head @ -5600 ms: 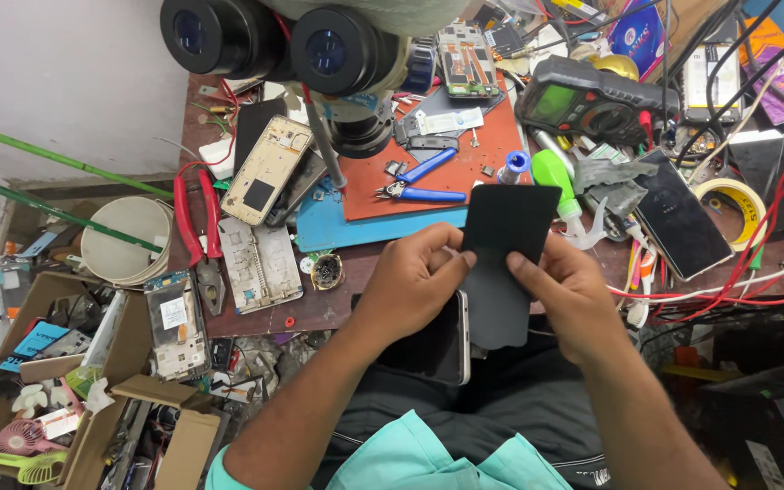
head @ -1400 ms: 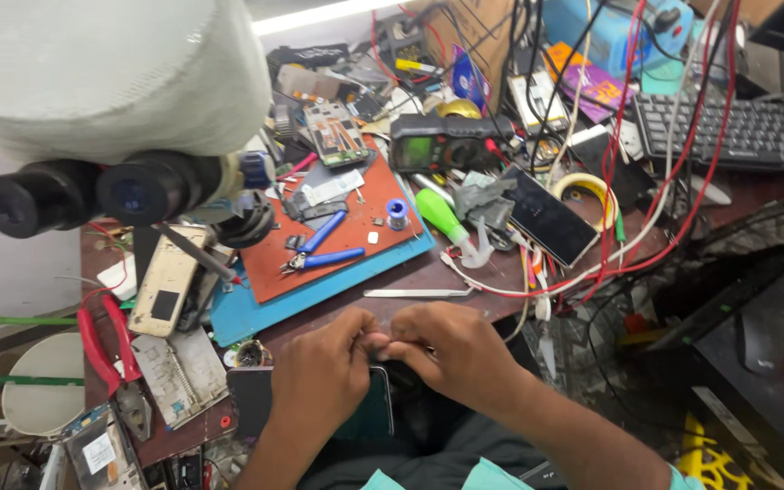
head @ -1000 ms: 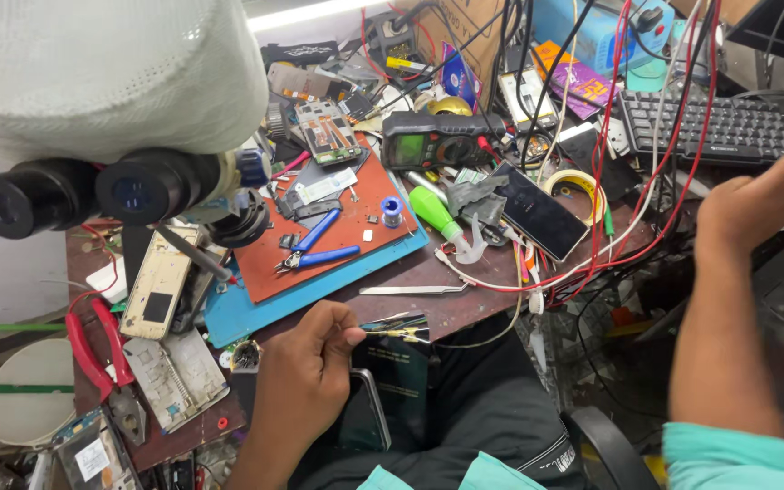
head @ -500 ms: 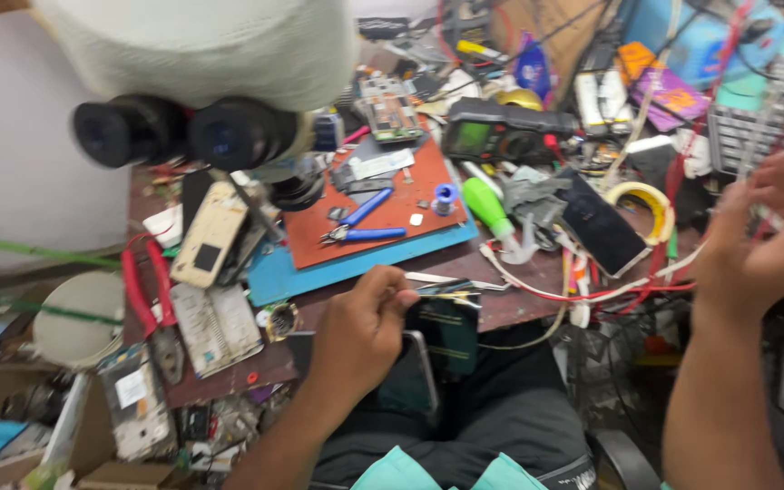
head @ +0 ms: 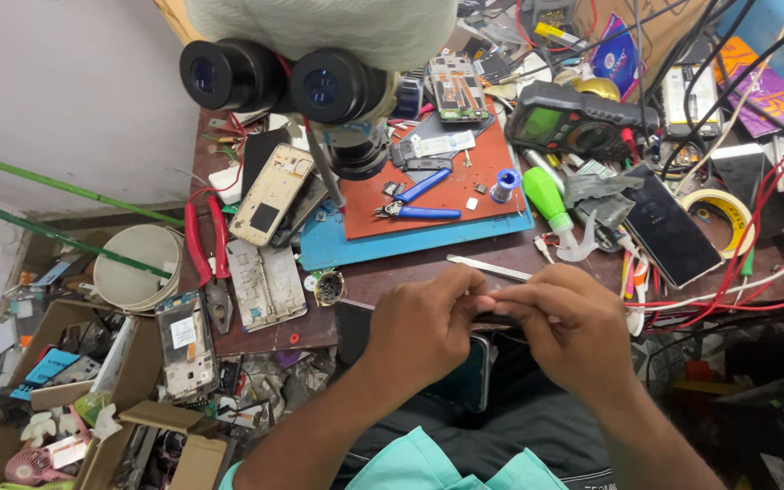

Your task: The person disassembles a smartphone, removes the back cover, and uses tweezers and a soldering iron to adjust internal components. They then reassemble the device and test the screen.

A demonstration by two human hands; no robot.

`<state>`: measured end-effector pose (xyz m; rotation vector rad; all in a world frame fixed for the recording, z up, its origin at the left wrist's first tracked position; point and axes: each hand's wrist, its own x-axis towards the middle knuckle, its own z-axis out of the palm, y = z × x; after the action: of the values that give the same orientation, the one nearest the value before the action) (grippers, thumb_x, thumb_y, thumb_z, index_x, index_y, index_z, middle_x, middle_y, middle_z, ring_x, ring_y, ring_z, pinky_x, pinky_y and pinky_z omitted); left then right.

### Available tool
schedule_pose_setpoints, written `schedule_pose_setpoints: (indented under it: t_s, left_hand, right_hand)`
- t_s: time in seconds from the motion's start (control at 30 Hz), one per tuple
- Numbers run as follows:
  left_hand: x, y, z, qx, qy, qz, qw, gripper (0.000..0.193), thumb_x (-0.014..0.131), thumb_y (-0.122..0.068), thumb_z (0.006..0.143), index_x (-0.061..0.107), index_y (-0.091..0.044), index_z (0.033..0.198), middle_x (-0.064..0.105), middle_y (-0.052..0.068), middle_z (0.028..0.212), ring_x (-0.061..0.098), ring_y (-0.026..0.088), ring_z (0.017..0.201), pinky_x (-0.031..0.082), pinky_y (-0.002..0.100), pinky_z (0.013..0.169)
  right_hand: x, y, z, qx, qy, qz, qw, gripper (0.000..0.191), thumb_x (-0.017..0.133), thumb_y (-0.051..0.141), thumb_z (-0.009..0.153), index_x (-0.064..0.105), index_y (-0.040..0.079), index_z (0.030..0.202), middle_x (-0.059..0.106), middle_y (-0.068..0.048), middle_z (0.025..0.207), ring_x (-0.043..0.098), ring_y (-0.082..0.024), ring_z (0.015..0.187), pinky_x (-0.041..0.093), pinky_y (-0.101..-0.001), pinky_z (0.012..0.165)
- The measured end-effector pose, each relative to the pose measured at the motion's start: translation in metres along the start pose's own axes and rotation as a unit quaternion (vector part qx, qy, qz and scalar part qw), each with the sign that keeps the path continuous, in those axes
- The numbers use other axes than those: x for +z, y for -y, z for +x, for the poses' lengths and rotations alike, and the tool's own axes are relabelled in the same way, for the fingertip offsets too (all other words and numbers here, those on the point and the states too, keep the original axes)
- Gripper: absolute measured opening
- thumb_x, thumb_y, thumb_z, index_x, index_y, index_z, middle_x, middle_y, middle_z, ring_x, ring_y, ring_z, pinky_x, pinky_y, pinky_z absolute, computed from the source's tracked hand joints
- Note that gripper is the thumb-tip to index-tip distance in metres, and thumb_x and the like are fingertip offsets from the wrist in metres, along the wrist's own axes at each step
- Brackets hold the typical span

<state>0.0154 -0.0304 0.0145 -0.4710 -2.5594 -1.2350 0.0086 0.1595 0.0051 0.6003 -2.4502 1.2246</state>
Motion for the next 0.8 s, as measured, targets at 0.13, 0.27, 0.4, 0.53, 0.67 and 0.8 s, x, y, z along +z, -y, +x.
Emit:
schedule_pose_setpoints:
  t_s: [0.13, 0.27, 0.4, 0.53, 0.67, 0.8]
  left_hand:
    - [-0.005, -0.004, 0.002, -0.070, 0.064, -0.027, 0.995, 0.021, 0.068, -0.036, 0.096, 0.069, -0.017, 0.103, 0.066, 0.008, 0.063, 0.069, 0.028, 0.060, 0.049, 0.043, 0.054]
    - [-0.014, -0.002, 0.001, -0.008, 0.047, -0.043, 0.998, 0.023, 0.065, -0.038, 0.099, 0.074, -0.020, 0.111, 0.071, 0.005, 0.076, 0.071, 0.027, 0.067, 0.051, 0.040, 0.057]
    - [-0.015, -0.001, 0.001, 0.000, 0.050, -0.078, 0.996, 0.021, 0.067, -0.037, 0.095, 0.075, -0.018, 0.103, 0.071, 0.005, 0.077, 0.071, 0.029, 0.067, 0.051, 0.041, 0.055]
    - [-0.010, 0.002, -0.001, -0.030, 0.028, -0.036, 0.999, 0.015, 0.067, -0.026, 0.096, 0.069, -0.013, 0.090, 0.068, 0.010, 0.072, 0.068, 0.035, 0.069, 0.048, 0.046, 0.056]
    - [-0.010, 0.006, 0.000, -0.042, -0.009, -0.021, 0.999, 0.014, 0.068, -0.019, 0.092, 0.064, -0.009, 0.084, 0.066, 0.013, 0.069, 0.068, 0.037, 0.070, 0.047, 0.048, 0.056]
    - [-0.011, 0.000, 0.008, -0.012, -0.041, -0.038, 0.998, 0.013, 0.069, -0.019, 0.091, 0.066, -0.010, 0.083, 0.068, 0.011, 0.070, 0.069, 0.035, 0.069, 0.049, 0.045, 0.056]
  right_hand:
    - [0.001, -0.002, -0.004, -0.013, -0.045, -0.020, 0.999, 0.012, 0.074, 0.001, 0.085, 0.076, 0.010, 0.093, 0.062, -0.004, 0.073, 0.059, -0.017, 0.063, 0.045, -0.0308, 0.058]
    - [-0.002, -0.002, 0.000, -0.008, -0.015, -0.020, 1.000, 0.012, 0.078, 0.003, 0.084, 0.078, 0.008, 0.095, 0.065, -0.005, 0.072, 0.060, -0.016, 0.059, 0.044, -0.0299, 0.054]
    - [0.000, 0.002, 0.000, 0.011, -0.033, 0.003, 0.999, 0.019, 0.081, 0.005, 0.084, 0.079, 0.009, 0.103, 0.069, -0.004, 0.074, 0.059, -0.013, 0.058, 0.043, -0.0267, 0.053]
    - [0.001, 0.006, 0.001, -0.012, -0.016, 0.049, 0.999, 0.024, 0.080, 0.007, 0.083, 0.077, 0.009, 0.107, 0.075, -0.004, 0.087, 0.071, -0.010, 0.074, 0.051, -0.0227, 0.063]
    - [-0.005, 0.001, 0.011, 0.006, 0.004, 0.067, 0.998, 0.026, 0.082, 0.010, 0.077, 0.078, 0.008, 0.103, 0.076, -0.004, 0.088, 0.071, -0.010, 0.075, 0.053, -0.0229, 0.063]
    - [-0.009, -0.005, 0.013, 0.041, -0.004, 0.029, 0.999, 0.015, 0.084, 0.010, 0.075, 0.083, 0.010, 0.090, 0.072, -0.001, 0.068, 0.064, -0.011, 0.060, 0.046, -0.0259, 0.053]
